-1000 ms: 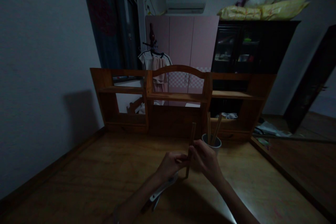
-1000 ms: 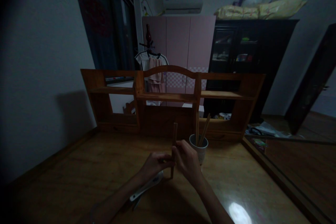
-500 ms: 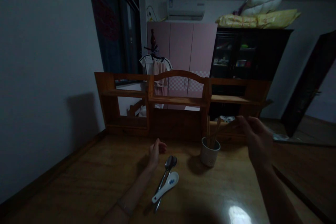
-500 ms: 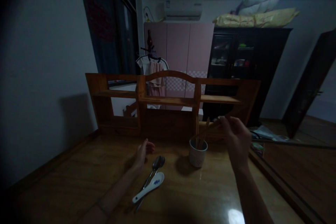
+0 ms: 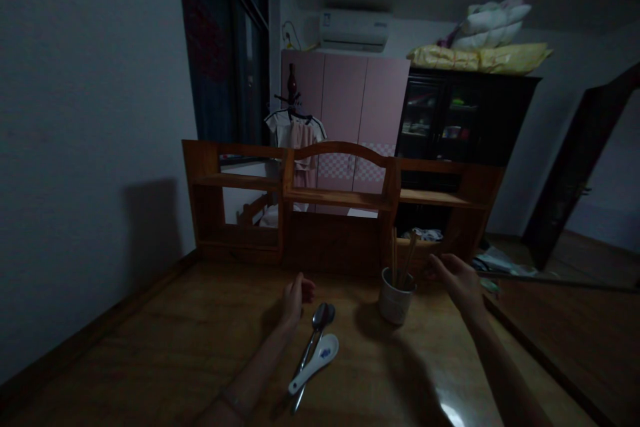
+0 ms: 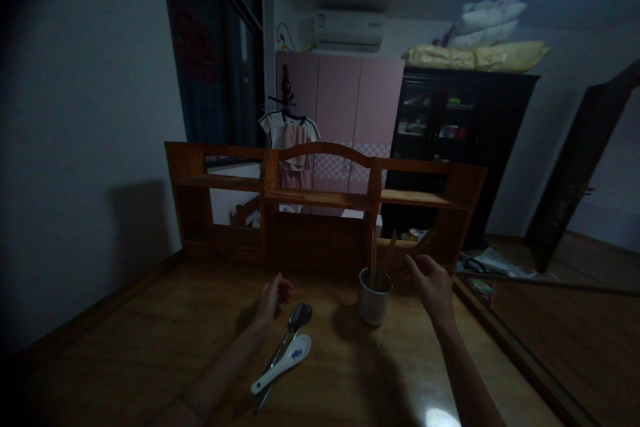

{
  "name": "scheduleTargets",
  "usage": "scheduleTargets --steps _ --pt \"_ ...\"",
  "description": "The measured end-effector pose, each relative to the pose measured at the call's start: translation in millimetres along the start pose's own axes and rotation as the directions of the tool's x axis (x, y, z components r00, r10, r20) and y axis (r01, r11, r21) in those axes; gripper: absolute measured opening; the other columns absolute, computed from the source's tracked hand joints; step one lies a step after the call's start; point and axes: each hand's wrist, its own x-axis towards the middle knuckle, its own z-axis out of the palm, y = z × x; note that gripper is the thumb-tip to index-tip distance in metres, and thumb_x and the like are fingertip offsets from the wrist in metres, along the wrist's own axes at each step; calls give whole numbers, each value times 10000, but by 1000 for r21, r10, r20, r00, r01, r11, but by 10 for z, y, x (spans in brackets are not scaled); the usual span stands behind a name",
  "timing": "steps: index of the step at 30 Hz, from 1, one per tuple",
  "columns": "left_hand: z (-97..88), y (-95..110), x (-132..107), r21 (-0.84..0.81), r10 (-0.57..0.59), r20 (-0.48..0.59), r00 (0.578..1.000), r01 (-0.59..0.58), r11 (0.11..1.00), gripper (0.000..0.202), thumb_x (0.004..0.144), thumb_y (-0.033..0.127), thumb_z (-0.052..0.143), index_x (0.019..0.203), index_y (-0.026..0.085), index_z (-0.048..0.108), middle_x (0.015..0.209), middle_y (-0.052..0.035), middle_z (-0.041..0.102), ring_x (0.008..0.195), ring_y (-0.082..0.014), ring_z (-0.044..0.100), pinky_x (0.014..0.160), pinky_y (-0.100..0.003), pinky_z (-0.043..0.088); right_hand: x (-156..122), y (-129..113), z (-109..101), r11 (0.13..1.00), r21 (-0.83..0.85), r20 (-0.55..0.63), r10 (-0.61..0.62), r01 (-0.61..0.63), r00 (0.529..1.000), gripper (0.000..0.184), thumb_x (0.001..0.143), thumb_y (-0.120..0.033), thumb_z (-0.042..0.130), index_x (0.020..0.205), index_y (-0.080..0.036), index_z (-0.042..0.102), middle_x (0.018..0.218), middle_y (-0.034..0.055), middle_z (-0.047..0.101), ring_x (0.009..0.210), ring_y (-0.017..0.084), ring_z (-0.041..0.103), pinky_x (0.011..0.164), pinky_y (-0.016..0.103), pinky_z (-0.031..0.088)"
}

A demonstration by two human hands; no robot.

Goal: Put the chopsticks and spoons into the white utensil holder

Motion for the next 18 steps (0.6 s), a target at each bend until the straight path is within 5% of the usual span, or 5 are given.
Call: scheduleTargets --steps 11,18 --pt "27 -48 26 -35 -9 35 999 10 999 500 692 624 579 627 131 628 576 -55 606 512 -159 565 481 -251 414 -54 94 97 997 -76 47 -1 5 999 471 777 -628 607 822 -166 692 681 85 720 708 304 697 581 299 465" --pt "46 6 -52 -3 -5 22 1000 5 1000 477 709 595 569 610 131 624 562 -55 589 497 -153 548 466 -246 392 -245 94 263 996 -83 -51 -18 14 999 459 787 -626 605 836 -177 688 811 81 725 789 282 674 627 282 443"
